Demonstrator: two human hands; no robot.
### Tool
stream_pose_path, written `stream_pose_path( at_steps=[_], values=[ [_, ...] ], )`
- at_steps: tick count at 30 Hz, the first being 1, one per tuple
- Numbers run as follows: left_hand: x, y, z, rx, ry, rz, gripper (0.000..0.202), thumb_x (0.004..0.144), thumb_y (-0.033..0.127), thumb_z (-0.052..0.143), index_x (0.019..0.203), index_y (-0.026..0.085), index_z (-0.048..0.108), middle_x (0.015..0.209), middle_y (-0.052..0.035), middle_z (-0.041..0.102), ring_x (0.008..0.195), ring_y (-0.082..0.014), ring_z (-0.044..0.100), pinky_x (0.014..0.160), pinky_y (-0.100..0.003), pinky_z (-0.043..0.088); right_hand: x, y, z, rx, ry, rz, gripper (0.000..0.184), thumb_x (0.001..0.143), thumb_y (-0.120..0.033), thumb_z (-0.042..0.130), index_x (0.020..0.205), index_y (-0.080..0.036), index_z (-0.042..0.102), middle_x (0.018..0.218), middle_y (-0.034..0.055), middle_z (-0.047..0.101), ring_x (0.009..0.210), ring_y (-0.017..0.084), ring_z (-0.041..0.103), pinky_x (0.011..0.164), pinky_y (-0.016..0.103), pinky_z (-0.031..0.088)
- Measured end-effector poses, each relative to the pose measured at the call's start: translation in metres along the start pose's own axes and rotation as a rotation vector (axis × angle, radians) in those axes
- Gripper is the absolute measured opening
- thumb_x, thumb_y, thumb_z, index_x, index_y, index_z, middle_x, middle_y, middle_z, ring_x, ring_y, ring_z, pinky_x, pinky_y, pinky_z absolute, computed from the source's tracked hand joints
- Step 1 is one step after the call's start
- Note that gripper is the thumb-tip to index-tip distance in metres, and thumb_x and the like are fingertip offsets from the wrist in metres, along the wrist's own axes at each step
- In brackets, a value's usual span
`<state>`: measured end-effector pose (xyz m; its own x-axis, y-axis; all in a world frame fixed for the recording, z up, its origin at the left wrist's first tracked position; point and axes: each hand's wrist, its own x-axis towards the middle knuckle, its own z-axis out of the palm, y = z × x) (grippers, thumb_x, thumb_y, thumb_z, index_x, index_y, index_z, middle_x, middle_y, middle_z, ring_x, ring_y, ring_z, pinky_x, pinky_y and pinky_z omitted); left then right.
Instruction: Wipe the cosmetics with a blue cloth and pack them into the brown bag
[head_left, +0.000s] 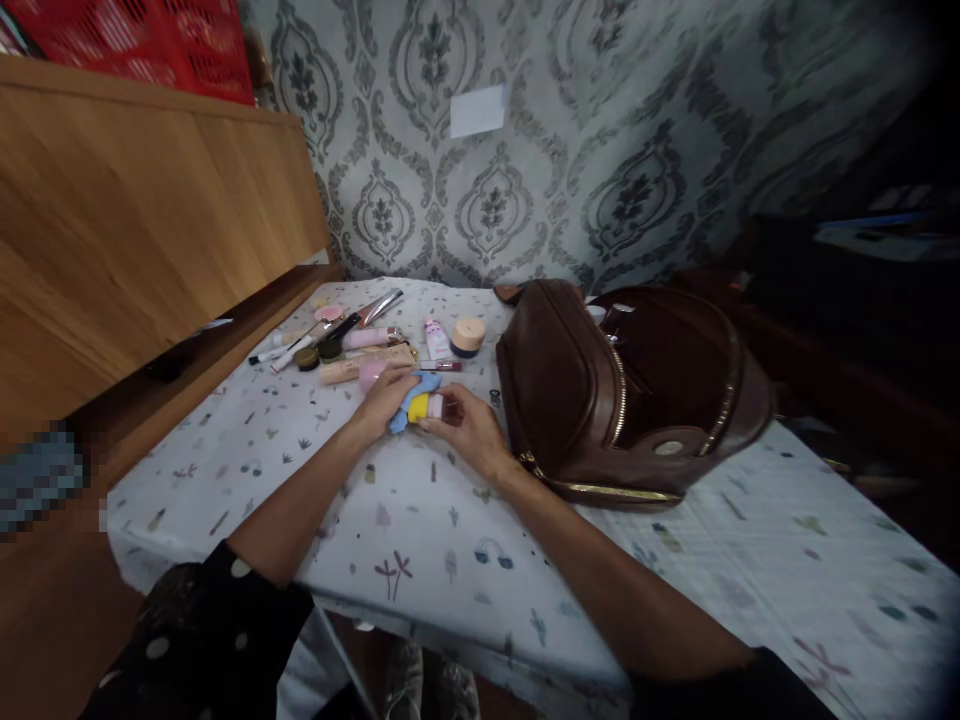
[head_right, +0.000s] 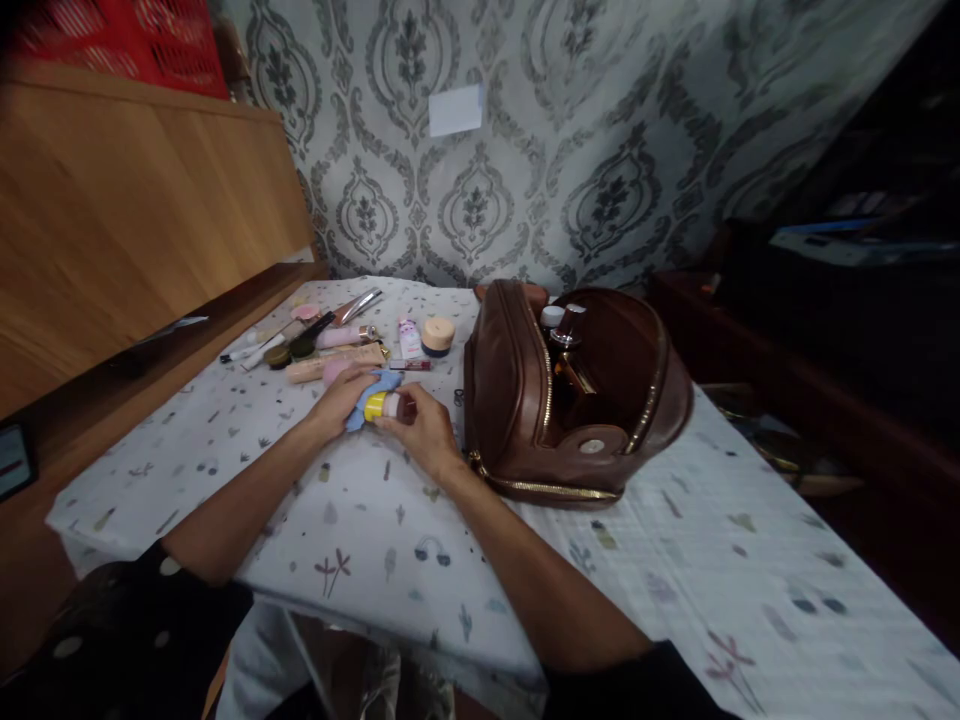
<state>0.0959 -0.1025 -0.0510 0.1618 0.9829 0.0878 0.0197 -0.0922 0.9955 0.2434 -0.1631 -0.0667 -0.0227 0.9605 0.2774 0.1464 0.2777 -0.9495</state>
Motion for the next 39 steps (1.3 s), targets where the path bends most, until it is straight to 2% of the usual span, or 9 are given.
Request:
stream_pose_path(
  at_steps=[6, 11, 14, 17, 23, 25, 30, 35, 39],
  values=[
    [-0.003, 0.004, 0.004, -0.160, -0.043, 0.001, 0.025, 0.069, 0.038, 0.067, 0.077, 0.014, 0.066, 0.073, -0.0004, 0.063, 0.065, -0.0117, 0.056, 0.058, -0.021, 0.045, -0.001, -0.006, 0.006, 0.549, 0.086, 0.243, 0.044, 0.056, -0.039, 0.084, 0.086, -0.019, 0.061, 0.089, 0.0009, 0.066, 0.079, 0.015, 0.062, 0.066, 0.026, 0.054],
    [-0.007, 0.003, 0.008, -0.147, -0.076, -0.041, 0.035, 0.074, 0.049, 0.070, 0.074, 0.015, 0.063, 0.056, 0.0029, 0.054, 0.046, -0.0090, 0.047, 0.038, -0.018, 0.032, 0.001, -0.004, 0.007, 0.702, 0.220, 0.276, 0.043, 0.055, -0.037, 0.087, 0.082, -0.018, 0.059, 0.090, 0.0005, 0.066, 0.080, 0.013, 0.064, 0.075, 0.027, 0.056],
    [-0.009, 0.002, 0.010, -0.125, -0.126, -0.058, 0.044, 0.072, 0.059, 0.071, 0.071, 0.016, 0.060, 0.052, 0.0039, 0.050, 0.040, -0.0077, 0.041, 0.032, -0.017, 0.026, 0.003, 0.000, 0.006, 0.633, 0.323, 0.217, 0.045, 0.057, -0.039, 0.084, 0.087, -0.019, 0.059, 0.091, 0.0011, 0.066, 0.083, 0.016, 0.064, 0.077, 0.031, 0.056],
    [-0.012, 0.002, 0.009, -0.089, -0.170, -0.040, 0.052, 0.070, 0.066, 0.071, 0.076, 0.015, 0.061, 0.054, 0.0040, 0.049, 0.041, -0.0069, 0.041, 0.032, -0.016, 0.029, 0.004, 0.003, 0.004, 0.462, 0.386, 0.157, 0.046, 0.060, -0.040, 0.080, 0.093, -0.019, 0.058, 0.092, 0.0024, 0.066, 0.080, 0.018, 0.064, 0.073, 0.033, 0.056],
    [-0.021, 0.007, 0.007, -0.063, -0.310, -0.007, 0.062, 0.077, 0.064, 0.067, 0.119, 0.020, 0.061, 0.062, 0.0043, 0.051, 0.044, -0.0066, 0.041, 0.036, -0.015, 0.030, -0.001, 0.001, 0.004, 0.227, 0.337, -0.065, 0.045, 0.066, -0.034, 0.073, 0.105, -0.019, 0.058, 0.113, 0.0077, 0.065, 0.091, 0.020, 0.064, 0.082, 0.035, 0.055],
    [-0.024, 0.009, 0.007, -0.036, -0.328, -0.010, 0.063, 0.075, 0.060, 0.072, 0.124, 0.022, 0.059, 0.065, 0.0036, 0.053, 0.047, -0.0069, 0.043, 0.038, -0.016, 0.031, -0.004, -0.001, 0.005, 0.165, 0.306, -0.089, 0.042, 0.069, -0.032, 0.071, 0.107, -0.019, 0.058, 0.114, 0.0084, 0.065, 0.095, 0.020, 0.063, 0.082, 0.034, 0.055],
    [-0.026, 0.014, 0.008, -0.033, -0.297, 0.001, 0.062, 0.067, 0.052, 0.080, 0.117, 0.021, 0.063, 0.078, 0.0004, 0.061, 0.054, -0.0077, 0.048, 0.044, -0.017, 0.037, -0.009, -0.001, 0.006, 0.065, 0.268, -0.143, 0.041, 0.074, -0.027, 0.067, 0.114, -0.021, 0.061, 0.116, 0.0080, 0.060, 0.101, 0.020, 0.061, 0.080, 0.030, 0.057],
    [-0.022, 0.016, 0.008, -0.038, -0.236, -0.032, 0.062, 0.063, 0.052, 0.082, 0.110, 0.015, 0.066, 0.075, 0.0001, 0.061, 0.054, -0.0078, 0.050, 0.044, -0.018, 0.040, -0.008, 0.004, 0.008, 0.059, 0.262, -0.158, 0.050, 0.075, -0.026, 0.066, 0.124, -0.021, 0.060, 0.120, 0.0101, 0.056, 0.102, 0.020, 0.061, 0.081, 0.032, 0.058],
    [-0.020, 0.014, 0.006, -0.048, -0.219, -0.064, 0.061, 0.062, 0.053, 0.082, 0.106, 0.014, 0.065, 0.068, 0.0025, 0.058, 0.050, -0.0068, 0.048, 0.041, -0.017, 0.036, -0.008, 0.002, 0.007, 0.056, 0.243, -0.188, 0.048, 0.078, -0.029, 0.066, 0.124, -0.020, 0.061, 0.119, 0.0110, 0.058, 0.106, 0.021, 0.060, 0.086, 0.035, 0.057]
  ],
)
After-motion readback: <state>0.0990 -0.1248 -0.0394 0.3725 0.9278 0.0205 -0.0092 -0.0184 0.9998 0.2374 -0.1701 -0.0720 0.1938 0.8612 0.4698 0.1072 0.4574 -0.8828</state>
